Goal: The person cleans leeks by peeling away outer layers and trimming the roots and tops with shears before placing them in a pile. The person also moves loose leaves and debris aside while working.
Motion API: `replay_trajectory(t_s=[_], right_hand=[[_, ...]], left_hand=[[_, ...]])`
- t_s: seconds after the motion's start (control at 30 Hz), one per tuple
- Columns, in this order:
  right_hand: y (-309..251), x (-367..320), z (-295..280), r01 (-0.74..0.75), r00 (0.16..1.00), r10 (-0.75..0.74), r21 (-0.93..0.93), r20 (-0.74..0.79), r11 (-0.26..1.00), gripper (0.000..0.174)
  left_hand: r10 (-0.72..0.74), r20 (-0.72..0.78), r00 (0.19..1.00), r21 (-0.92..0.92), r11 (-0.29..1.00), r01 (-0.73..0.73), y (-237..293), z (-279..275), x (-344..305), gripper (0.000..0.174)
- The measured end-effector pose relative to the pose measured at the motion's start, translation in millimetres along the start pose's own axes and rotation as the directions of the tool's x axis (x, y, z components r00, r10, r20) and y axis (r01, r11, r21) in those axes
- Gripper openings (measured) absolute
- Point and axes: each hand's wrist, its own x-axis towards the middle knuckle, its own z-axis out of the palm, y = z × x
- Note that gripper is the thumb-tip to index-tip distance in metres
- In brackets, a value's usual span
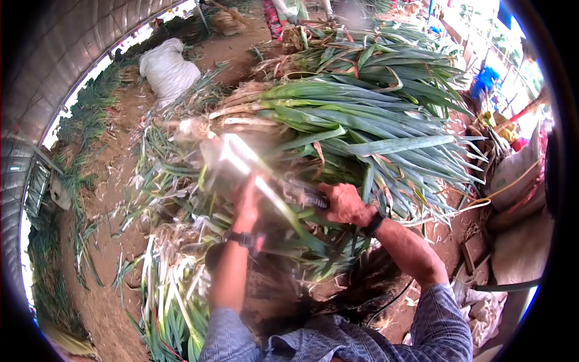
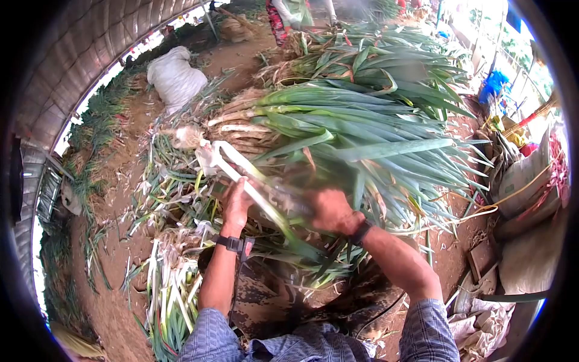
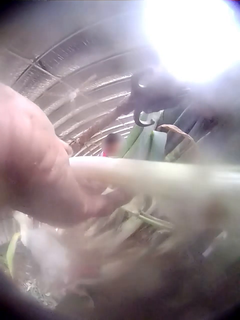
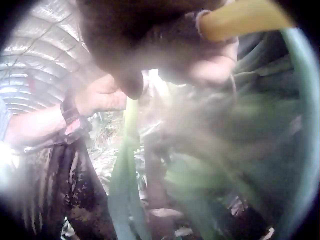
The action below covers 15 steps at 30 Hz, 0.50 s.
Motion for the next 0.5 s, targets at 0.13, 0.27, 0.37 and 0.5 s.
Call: replay_trajectory(t_s=[0.13, 0.27, 0.37, 0.5], right_hand=[[2.3, 3.1, 6.0, 0.070, 0.995, -0.071, -0.016, -0.064, 0.997, 0.051], [6.8, 7.1, 7.7, 0.067, 0.991, -0.068, -0.012, -0.112, 0.998, 0.051], [3.2, 7.5, 3.0, 0.008, 0.999, -0.010, -0.040, -0.042, 0.999, 0.052], [10.6, 3.9, 9.6, 0.112, 0.992, -0.114, -0.033, -0.062, 0.993, 0.054]], left_hand=[[0.012, 0.015, 1.000, 0.165, 0.986, -0.015, -24.1, -9.6, 3.5, 0.026], [-0.026, 0.005, 1.000, 0.252, 0.967, 0.024, -34.7, -11.4, 1.3, 0.025], [-0.031, 0.032, 0.999, 0.285, 0.958, 0.020, -31.9, -14.1, -0.2, 0.024], [-0.074, -0.009, 0.997, 0.308, 0.949, 0.074, -33.9, -9.2, -5.3, 0.028]])
